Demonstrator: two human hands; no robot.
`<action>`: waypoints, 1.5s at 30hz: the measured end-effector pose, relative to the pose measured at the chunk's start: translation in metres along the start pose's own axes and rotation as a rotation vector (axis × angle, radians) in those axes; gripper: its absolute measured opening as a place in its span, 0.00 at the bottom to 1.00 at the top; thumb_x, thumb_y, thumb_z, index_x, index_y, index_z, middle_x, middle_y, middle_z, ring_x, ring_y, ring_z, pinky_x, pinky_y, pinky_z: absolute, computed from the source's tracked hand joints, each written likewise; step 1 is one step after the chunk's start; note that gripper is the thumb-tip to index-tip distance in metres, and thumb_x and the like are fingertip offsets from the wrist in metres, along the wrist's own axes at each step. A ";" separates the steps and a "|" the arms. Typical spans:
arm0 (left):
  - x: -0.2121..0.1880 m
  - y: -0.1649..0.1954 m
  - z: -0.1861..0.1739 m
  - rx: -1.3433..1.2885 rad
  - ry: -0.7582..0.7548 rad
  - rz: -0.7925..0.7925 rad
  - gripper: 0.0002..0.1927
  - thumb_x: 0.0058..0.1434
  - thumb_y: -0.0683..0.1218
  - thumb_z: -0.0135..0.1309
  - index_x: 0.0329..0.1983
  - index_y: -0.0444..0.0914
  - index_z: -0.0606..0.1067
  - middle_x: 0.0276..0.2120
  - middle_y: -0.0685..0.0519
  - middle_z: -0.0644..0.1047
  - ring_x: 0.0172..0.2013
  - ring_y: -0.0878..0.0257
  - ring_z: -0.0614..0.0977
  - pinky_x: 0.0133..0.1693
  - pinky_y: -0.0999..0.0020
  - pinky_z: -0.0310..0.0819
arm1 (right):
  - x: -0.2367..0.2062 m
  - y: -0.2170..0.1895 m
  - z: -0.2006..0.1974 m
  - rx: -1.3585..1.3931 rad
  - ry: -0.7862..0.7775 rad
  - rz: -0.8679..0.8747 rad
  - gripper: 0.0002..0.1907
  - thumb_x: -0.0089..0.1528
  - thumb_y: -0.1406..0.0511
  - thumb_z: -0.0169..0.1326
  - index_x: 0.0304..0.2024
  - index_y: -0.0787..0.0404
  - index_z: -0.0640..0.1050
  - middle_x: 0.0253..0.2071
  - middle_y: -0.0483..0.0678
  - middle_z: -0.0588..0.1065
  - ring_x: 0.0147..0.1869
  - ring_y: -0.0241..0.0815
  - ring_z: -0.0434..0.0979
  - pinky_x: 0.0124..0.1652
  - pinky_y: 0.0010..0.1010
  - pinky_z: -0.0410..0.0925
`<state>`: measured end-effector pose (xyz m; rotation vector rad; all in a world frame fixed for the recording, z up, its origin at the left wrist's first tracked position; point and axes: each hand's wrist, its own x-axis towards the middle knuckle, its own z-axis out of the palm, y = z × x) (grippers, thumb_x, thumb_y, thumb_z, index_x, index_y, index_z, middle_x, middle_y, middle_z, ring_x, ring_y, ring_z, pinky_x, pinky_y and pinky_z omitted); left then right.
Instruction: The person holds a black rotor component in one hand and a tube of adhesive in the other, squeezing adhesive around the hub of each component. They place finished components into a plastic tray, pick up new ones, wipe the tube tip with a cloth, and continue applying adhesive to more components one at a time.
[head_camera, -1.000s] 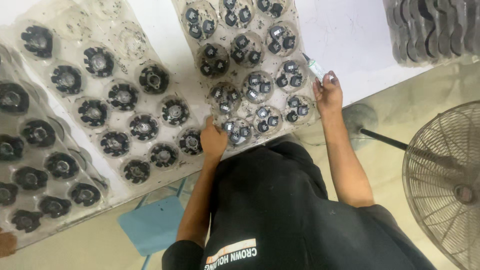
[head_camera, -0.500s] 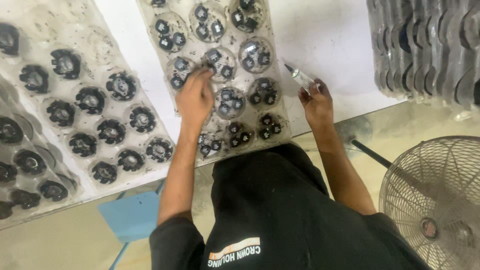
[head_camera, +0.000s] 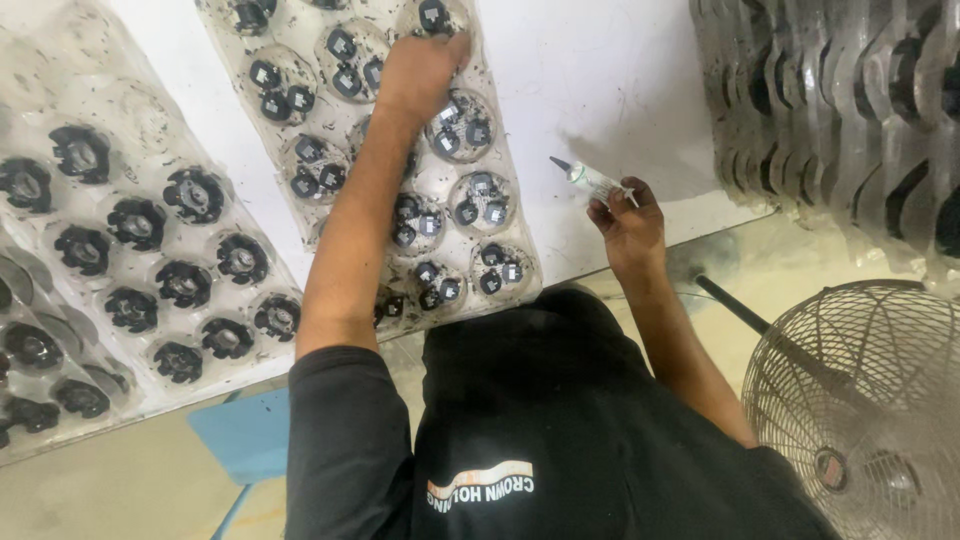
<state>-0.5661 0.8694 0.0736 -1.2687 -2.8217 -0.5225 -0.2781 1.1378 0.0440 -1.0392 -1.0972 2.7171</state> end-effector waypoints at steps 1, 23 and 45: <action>-0.001 0.001 -0.003 0.005 -0.001 -0.015 0.18 0.49 0.35 0.58 0.43 0.39 0.73 0.32 0.47 0.79 0.33 0.45 0.82 0.34 0.51 0.74 | 0.001 -0.001 0.001 0.009 -0.004 -0.002 0.15 0.67 0.71 0.58 0.54 0.59 0.70 0.44 0.51 0.76 0.45 0.45 0.79 0.51 0.38 0.76; -0.268 0.160 -0.160 -1.531 0.764 -0.661 0.34 0.63 0.25 0.57 0.73 0.31 0.67 0.57 0.47 0.76 0.53 0.63 0.80 0.55 0.67 0.78 | -0.174 0.001 0.187 -0.583 -0.366 -0.522 0.18 0.59 0.84 0.58 0.45 0.63 0.70 0.48 0.61 0.77 0.54 0.49 0.82 0.50 0.35 0.77; -0.365 0.177 -0.263 -1.428 0.797 -0.467 0.26 0.65 0.25 0.56 0.65 0.34 0.73 0.54 0.49 0.78 0.52 0.65 0.83 0.53 0.72 0.82 | -0.273 0.057 0.236 -0.748 -0.432 -1.322 0.20 0.60 0.73 0.71 0.39 0.58 0.69 0.40 0.55 0.77 0.47 0.52 0.82 0.44 0.33 0.79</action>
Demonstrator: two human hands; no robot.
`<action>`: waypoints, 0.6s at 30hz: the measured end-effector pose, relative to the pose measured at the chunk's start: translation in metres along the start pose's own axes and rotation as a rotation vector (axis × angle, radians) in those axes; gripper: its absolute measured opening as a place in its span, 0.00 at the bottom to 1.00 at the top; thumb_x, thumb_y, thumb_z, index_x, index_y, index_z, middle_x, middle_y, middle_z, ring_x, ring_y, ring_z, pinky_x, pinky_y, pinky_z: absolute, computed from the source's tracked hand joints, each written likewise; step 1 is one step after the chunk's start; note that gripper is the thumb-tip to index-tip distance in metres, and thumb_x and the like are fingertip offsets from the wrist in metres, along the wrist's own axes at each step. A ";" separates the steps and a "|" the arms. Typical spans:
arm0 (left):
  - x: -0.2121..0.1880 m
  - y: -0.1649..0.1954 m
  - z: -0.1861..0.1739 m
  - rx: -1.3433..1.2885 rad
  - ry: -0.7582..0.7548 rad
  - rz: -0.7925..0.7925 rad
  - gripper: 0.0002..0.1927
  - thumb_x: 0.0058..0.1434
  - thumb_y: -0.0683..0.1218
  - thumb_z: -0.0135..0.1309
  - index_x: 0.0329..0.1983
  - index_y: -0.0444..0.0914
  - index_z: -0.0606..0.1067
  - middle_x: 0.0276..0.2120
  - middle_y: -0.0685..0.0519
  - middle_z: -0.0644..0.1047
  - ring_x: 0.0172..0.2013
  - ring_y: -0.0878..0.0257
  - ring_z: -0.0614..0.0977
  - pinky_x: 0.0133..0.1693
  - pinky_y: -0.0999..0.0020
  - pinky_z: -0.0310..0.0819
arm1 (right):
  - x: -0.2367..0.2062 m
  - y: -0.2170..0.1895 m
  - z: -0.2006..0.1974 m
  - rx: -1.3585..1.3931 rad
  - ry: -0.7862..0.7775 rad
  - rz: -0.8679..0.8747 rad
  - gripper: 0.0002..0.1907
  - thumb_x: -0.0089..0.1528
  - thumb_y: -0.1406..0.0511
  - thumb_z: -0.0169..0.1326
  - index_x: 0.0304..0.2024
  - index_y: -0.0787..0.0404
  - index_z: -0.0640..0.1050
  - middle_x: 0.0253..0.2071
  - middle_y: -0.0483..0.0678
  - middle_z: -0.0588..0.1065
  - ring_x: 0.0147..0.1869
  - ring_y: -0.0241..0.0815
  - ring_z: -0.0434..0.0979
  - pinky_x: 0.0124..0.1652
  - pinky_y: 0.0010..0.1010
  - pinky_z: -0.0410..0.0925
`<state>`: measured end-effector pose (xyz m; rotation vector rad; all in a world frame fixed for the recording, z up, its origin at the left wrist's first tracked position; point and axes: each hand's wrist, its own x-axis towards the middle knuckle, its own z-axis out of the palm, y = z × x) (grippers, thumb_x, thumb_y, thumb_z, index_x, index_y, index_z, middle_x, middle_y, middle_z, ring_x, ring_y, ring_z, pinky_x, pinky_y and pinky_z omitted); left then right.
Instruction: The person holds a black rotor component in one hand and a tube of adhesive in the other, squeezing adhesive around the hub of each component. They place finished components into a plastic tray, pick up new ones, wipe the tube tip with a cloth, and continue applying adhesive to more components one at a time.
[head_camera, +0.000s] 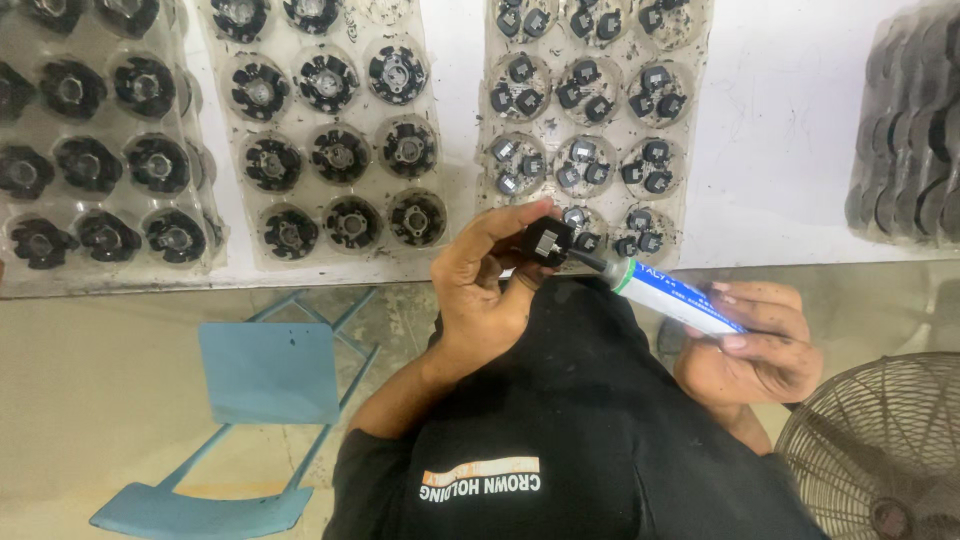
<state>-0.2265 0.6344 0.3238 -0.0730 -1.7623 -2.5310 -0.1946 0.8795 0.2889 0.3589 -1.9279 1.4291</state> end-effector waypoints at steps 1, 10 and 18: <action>0.000 0.001 -0.001 -0.013 -0.002 0.009 0.26 0.66 0.24 0.56 0.65 0.34 0.73 0.54 0.49 0.78 0.52 0.65 0.83 0.53 0.72 0.81 | 0.000 -0.002 0.001 -0.013 -0.019 -0.008 0.20 0.60 0.73 0.71 0.39 0.58 0.69 0.39 0.55 0.77 0.47 0.52 0.82 0.43 0.32 0.79; 0.003 0.000 -0.012 -0.022 -0.042 -0.061 0.25 0.68 0.25 0.55 0.66 0.33 0.72 0.55 0.50 0.75 0.51 0.66 0.82 0.53 0.73 0.81 | 0.006 -0.006 -0.004 -0.045 -0.193 -0.120 0.19 0.54 0.69 0.72 0.37 0.58 0.72 0.40 0.53 0.76 0.50 0.53 0.81 0.43 0.33 0.79; 0.002 -0.007 -0.019 -0.151 -0.035 -0.114 0.24 0.70 0.27 0.54 0.67 0.33 0.71 0.58 0.49 0.77 0.51 0.66 0.82 0.58 0.68 0.82 | 0.018 0.005 -0.019 -0.018 -0.441 -0.262 0.20 0.53 0.71 0.73 0.39 0.59 0.73 0.44 0.54 0.75 0.50 0.54 0.80 0.46 0.35 0.78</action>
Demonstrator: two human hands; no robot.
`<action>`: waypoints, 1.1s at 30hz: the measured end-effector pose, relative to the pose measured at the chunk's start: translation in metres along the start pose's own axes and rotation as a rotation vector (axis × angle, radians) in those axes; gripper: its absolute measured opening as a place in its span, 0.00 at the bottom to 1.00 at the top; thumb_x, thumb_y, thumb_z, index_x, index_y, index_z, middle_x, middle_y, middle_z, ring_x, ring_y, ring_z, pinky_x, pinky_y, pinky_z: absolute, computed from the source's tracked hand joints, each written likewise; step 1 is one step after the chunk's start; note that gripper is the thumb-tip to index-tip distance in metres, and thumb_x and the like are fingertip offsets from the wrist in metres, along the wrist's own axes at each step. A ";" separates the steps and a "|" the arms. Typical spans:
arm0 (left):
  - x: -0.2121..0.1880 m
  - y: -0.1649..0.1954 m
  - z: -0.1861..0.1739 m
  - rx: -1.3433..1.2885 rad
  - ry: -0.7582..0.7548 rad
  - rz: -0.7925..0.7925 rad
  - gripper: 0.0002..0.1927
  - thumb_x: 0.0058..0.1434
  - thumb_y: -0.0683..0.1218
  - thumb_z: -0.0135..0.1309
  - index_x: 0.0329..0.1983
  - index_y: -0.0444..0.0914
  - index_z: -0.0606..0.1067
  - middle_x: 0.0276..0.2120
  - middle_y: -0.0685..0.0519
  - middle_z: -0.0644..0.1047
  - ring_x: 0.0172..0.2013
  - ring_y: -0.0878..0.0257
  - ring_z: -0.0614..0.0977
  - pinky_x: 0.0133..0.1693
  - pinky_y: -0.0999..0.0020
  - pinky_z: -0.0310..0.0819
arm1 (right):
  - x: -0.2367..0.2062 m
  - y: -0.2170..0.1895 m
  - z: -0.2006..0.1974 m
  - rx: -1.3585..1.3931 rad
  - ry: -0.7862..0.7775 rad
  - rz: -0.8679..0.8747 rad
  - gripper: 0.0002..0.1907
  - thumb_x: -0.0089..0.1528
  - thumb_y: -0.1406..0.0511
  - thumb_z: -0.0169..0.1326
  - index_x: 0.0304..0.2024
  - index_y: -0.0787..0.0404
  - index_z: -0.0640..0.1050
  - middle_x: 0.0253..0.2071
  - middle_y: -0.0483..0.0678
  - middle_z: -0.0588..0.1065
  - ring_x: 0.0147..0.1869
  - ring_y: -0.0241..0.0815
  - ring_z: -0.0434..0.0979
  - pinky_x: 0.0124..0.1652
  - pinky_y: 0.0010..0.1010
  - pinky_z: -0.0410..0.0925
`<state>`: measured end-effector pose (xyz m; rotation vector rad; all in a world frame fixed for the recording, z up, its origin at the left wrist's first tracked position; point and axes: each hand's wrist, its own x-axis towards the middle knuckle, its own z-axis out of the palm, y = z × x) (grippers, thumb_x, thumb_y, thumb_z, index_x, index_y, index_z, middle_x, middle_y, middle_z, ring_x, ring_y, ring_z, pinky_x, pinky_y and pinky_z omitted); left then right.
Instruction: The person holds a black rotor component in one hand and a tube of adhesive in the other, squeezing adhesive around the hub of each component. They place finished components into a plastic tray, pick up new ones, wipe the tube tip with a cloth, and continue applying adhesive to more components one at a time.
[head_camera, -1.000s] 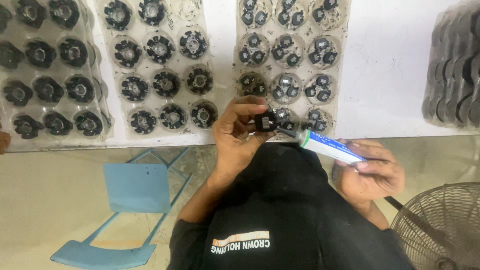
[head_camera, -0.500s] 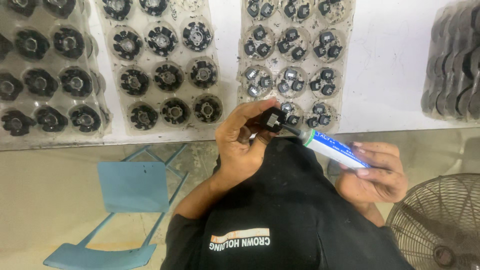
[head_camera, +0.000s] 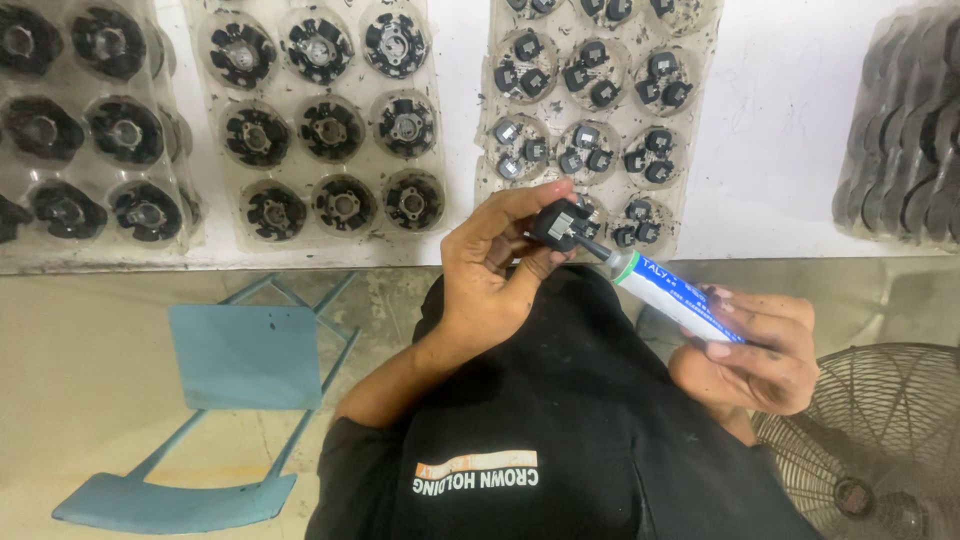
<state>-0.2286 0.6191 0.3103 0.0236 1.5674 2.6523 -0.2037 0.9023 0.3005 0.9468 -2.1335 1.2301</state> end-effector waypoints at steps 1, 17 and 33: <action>0.000 -0.001 -0.001 -0.009 0.001 -0.002 0.23 0.70 0.27 0.54 0.67 0.33 0.70 0.58 0.49 0.77 0.51 0.66 0.82 0.58 0.68 0.82 | 0.000 0.001 -0.001 0.003 -0.017 0.004 0.20 0.53 0.71 0.73 0.40 0.59 0.73 0.44 0.54 0.74 0.51 0.54 0.80 0.46 0.35 0.79; -0.003 -0.010 -0.011 -0.150 0.031 -0.036 0.23 0.71 0.30 0.54 0.69 0.32 0.69 0.59 0.47 0.78 0.51 0.65 0.82 0.57 0.69 0.80 | 0.002 -0.007 0.008 -0.051 -0.046 0.053 0.22 0.51 0.72 0.73 0.40 0.58 0.73 0.42 0.55 0.74 0.50 0.53 0.79 0.45 0.35 0.77; -0.016 -0.020 -0.012 -0.325 -0.122 -0.216 0.29 0.75 0.52 0.55 0.70 0.29 0.66 0.56 0.48 0.77 0.45 0.65 0.81 0.54 0.66 0.78 | 0.025 -0.021 0.045 0.001 0.139 0.120 0.18 0.52 0.76 0.71 0.33 0.63 0.72 0.39 0.59 0.73 0.47 0.55 0.78 0.46 0.41 0.81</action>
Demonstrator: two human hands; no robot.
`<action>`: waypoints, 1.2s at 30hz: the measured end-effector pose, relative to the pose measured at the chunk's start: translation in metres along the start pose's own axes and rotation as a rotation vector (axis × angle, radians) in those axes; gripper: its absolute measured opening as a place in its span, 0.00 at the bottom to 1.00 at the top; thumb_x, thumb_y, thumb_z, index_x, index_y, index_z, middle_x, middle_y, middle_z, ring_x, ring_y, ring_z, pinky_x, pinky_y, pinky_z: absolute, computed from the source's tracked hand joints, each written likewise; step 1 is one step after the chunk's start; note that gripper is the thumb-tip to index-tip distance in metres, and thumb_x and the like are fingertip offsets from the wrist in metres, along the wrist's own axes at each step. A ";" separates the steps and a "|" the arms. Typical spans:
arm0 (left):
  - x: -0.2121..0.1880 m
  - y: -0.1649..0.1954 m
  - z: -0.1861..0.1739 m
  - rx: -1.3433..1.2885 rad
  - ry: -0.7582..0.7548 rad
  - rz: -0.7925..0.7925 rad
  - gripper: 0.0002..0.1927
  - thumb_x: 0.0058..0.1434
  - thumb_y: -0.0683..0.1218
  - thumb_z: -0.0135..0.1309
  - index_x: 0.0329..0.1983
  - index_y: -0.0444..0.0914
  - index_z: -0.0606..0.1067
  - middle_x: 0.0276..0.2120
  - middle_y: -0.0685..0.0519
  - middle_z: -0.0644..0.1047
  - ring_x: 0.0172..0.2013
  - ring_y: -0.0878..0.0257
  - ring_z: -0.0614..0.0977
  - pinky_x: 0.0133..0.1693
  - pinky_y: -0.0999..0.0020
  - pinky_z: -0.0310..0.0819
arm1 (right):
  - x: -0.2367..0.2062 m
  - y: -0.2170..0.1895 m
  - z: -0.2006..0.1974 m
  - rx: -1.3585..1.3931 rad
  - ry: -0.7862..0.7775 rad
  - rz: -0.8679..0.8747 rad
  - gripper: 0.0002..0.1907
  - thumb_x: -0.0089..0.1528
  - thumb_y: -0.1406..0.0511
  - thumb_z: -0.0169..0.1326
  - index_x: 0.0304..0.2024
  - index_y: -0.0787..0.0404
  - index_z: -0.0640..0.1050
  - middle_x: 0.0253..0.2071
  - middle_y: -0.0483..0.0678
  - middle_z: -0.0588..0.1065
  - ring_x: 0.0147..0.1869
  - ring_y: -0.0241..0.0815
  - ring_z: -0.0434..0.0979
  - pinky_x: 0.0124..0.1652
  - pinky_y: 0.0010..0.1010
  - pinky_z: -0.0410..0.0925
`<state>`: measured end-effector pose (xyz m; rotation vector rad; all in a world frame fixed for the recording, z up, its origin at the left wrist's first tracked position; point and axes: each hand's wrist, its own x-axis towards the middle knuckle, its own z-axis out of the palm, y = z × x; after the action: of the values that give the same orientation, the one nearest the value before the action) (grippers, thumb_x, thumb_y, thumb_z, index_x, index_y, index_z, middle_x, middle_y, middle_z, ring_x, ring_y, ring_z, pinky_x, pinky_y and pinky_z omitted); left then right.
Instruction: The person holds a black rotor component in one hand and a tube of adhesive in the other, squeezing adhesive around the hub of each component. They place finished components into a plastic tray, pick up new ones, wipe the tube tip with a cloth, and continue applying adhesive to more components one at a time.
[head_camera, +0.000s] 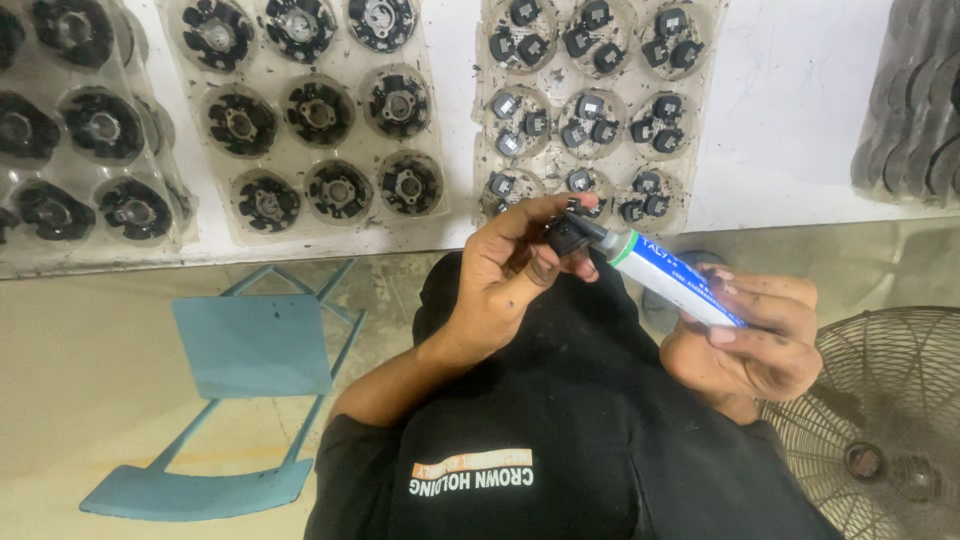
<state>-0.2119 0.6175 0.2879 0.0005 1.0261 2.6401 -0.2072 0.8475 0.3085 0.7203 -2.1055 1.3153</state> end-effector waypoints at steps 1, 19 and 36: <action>0.000 0.000 0.000 0.004 -0.006 0.001 0.28 0.76 0.52 0.55 0.69 0.29 0.66 0.56 0.48 0.77 0.46 0.65 0.81 0.54 0.66 0.79 | -0.001 0.001 0.000 -0.014 0.088 0.003 0.19 0.52 0.77 0.70 0.34 0.62 0.71 0.39 0.57 0.74 0.46 0.53 0.79 0.46 0.40 0.81; 0.003 -0.012 -0.007 -0.185 0.041 -0.026 0.26 0.75 0.52 0.55 0.69 0.34 0.68 0.66 0.41 0.72 0.48 0.58 0.80 0.54 0.56 0.79 | -0.006 0.006 -0.022 -0.122 -0.080 -0.010 0.20 0.50 0.76 0.72 0.35 0.60 0.73 0.40 0.56 0.75 0.46 0.56 0.81 0.44 0.37 0.78; 0.304 -0.139 -0.085 1.333 0.000 0.370 0.20 0.54 0.45 0.72 0.50 0.41 0.81 0.40 0.50 0.82 0.38 0.58 0.86 0.39 0.64 0.81 | -0.059 0.066 -0.084 0.329 0.674 0.659 0.18 0.66 0.72 0.66 0.49 0.58 0.70 0.44 0.42 0.71 0.53 0.38 0.75 0.59 0.28 0.68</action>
<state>-0.4715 0.7442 0.1000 0.5011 2.7108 1.6613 -0.1970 0.9580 0.2579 -0.3370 -1.6112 1.9312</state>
